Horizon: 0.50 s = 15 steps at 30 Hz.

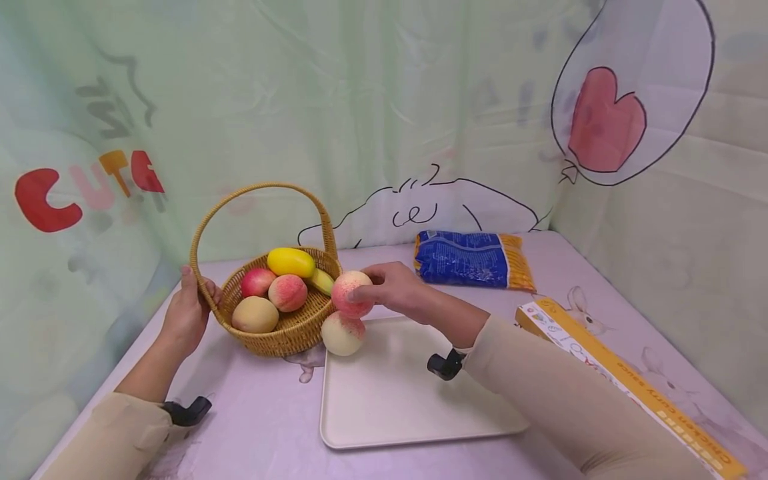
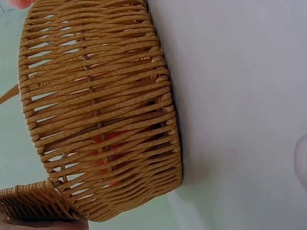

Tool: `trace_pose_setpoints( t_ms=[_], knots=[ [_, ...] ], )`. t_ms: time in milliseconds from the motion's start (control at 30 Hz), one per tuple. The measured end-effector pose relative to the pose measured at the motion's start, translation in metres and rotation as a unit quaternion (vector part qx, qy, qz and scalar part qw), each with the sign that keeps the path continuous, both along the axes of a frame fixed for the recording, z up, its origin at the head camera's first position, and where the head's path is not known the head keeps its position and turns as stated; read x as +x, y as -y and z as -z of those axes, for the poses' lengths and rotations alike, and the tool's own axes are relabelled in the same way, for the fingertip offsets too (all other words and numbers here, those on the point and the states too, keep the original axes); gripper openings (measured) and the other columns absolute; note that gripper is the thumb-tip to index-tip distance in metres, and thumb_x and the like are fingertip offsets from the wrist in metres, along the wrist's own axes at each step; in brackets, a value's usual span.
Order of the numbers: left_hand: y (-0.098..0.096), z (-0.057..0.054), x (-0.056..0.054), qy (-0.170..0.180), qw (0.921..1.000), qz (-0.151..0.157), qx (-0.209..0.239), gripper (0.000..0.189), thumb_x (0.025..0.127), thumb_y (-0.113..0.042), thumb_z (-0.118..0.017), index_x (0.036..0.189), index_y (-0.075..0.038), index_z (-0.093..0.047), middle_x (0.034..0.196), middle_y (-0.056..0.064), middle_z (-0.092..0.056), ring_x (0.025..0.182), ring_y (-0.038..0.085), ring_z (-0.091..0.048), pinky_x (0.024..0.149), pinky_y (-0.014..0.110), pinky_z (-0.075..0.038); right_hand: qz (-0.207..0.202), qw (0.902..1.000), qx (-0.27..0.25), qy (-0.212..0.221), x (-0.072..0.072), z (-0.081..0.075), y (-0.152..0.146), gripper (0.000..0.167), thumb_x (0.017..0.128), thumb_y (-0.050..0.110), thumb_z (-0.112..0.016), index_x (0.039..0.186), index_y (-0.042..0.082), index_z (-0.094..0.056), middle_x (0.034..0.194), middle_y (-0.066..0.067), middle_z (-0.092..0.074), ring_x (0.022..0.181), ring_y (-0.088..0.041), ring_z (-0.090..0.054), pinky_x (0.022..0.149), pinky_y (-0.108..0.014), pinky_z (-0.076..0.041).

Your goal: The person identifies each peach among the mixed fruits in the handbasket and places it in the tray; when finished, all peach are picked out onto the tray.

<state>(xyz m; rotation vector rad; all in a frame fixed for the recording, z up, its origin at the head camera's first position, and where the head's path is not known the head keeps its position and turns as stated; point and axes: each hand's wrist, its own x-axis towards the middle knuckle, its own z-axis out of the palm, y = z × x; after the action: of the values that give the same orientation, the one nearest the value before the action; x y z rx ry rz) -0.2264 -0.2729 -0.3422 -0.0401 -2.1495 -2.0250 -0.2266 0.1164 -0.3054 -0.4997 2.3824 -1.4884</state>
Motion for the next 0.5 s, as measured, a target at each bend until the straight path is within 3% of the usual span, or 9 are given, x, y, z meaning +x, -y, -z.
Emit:
trace_pose_setpoints(
  t_ms=[500],
  knots=[
    [0.001, 0.002, -0.001, -0.014, 0.9999, 0.004, 0.006, 0.060, 0.107, -0.062, -0.030, 0.086, -0.011, -0.052, 0.078, -0.005, -0.050, 0.085, 0.016, -0.048, 0.085, 0.024, -0.041, 0.036, 0.9993, 0.004, 0.008, 0.003, 0.022, -0.028, 0.056, 0.095, 0.030, -0.074, 0.142, 0.004, -0.060, 0.125, -0.012, -0.068, 0.116, -0.027, -0.061, 0.105, -0.046, -0.051]
  ],
)
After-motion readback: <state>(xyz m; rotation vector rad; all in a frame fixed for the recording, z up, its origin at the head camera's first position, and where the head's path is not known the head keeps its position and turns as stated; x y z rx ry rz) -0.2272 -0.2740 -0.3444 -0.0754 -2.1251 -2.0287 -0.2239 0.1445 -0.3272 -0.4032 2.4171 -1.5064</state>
